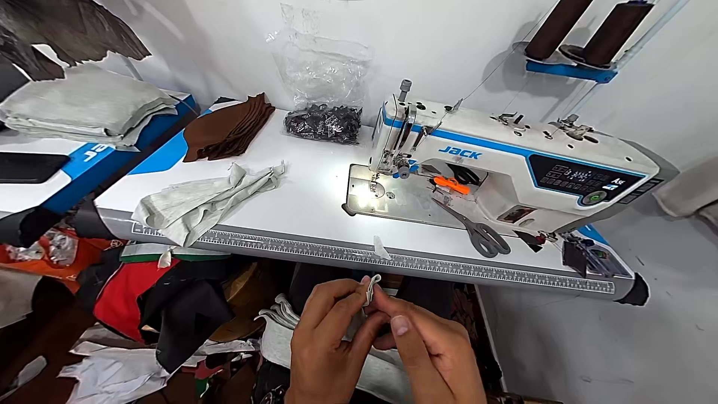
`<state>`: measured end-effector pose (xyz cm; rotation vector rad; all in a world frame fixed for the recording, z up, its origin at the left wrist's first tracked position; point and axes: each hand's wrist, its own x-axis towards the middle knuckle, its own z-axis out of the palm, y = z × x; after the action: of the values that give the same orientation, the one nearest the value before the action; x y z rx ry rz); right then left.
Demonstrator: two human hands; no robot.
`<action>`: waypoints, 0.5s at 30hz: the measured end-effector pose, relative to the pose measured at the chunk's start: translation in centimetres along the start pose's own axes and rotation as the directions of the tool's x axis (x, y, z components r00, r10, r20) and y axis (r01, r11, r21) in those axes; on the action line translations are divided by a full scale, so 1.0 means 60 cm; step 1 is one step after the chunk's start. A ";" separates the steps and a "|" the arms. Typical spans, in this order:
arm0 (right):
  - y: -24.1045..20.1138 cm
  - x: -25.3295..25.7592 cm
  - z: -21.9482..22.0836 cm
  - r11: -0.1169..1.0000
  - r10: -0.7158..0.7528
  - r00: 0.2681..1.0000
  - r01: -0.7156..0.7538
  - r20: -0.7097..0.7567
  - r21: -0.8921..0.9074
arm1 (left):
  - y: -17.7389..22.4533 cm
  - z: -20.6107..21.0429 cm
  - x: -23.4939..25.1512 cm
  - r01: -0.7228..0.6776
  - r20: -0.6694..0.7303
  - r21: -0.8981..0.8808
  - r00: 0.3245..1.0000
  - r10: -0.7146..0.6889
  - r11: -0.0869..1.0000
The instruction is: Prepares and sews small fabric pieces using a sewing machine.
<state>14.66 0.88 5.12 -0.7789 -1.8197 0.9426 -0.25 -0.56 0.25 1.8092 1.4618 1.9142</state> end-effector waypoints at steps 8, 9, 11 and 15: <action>-0.002 0.053 -0.070 0.968 -0.087 0.987 0.115 0.132 -0.221 | -0.002 -0.024 0.026 0.298 0.179 -0.409 0.953 -0.244 0.863; 0.004 0.064 -0.075 0.950 -0.090 0.985 0.129 0.146 -0.285 | -0.003 -0.025 0.028 0.327 0.203 -0.433 0.943 -0.263 0.840; 0.009 0.087 -0.081 0.951 -0.034 0.967 0.109 0.251 -0.291 | -0.005 -0.023 0.030 0.347 0.225 -0.460 0.936 -0.271 0.817; 0.019 0.116 -0.071 0.977 -0.062 0.953 0.119 0.296 -0.179 | -0.009 -0.018 0.034 0.358 0.254 -0.487 0.931 -0.263 0.796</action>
<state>16.02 8.30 8.38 -0.6957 -2.2107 0.8612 -2.00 0.51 1.51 1.3426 0.9654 1.7127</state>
